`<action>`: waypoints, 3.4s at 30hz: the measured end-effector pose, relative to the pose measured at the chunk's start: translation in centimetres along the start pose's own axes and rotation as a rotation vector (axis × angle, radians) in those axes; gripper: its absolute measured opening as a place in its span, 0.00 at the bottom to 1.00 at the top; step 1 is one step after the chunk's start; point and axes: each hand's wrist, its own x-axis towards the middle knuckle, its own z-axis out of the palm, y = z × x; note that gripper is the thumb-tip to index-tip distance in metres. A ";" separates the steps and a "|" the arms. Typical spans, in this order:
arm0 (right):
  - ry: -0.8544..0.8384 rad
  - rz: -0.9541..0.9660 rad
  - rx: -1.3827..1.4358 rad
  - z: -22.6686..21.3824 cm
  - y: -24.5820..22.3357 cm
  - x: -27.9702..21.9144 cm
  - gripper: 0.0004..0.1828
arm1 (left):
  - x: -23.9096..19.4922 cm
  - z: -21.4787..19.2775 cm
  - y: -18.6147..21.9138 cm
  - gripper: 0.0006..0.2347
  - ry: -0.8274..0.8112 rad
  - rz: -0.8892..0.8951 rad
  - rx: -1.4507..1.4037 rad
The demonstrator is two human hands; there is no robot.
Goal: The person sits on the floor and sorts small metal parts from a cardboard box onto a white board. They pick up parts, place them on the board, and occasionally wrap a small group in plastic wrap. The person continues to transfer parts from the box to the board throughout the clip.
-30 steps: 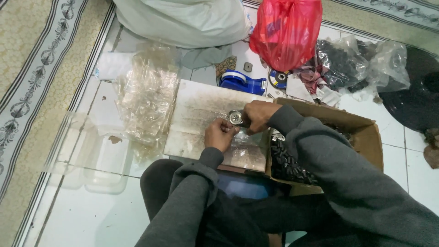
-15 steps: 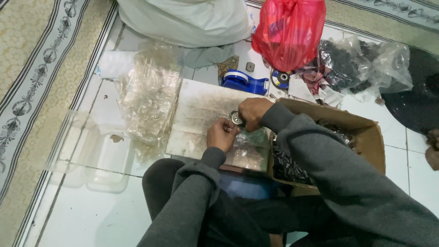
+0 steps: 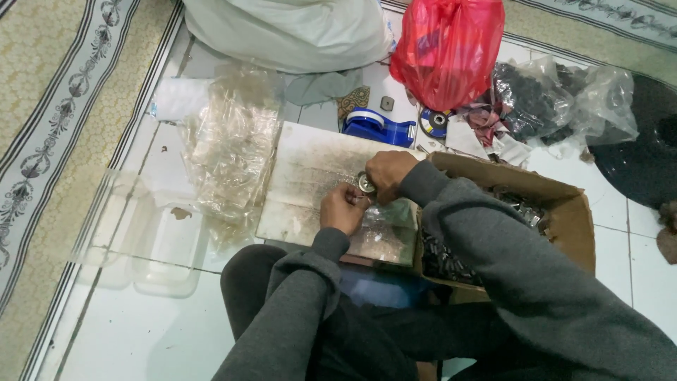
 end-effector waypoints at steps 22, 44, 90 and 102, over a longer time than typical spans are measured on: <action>-0.151 0.111 0.228 -4.3 1.3 -1.9 0.22 | -1.4 -0.7 1.6 0.17 -0.012 0.040 0.046; 0.013 0.069 0.420 -2.8 2.9 -3.0 0.15 | 0.3 0.5 -1.2 0.08 0.029 0.028 -0.094; 0.308 0.090 0.888 6.3 5.9 -1.8 0.44 | -1.4 -1.7 3.8 0.33 -0.001 0.139 0.109; 0.184 0.051 0.940 7.0 6.1 -2.6 0.35 | 4.6 -2.4 4.6 0.36 -0.365 0.365 0.587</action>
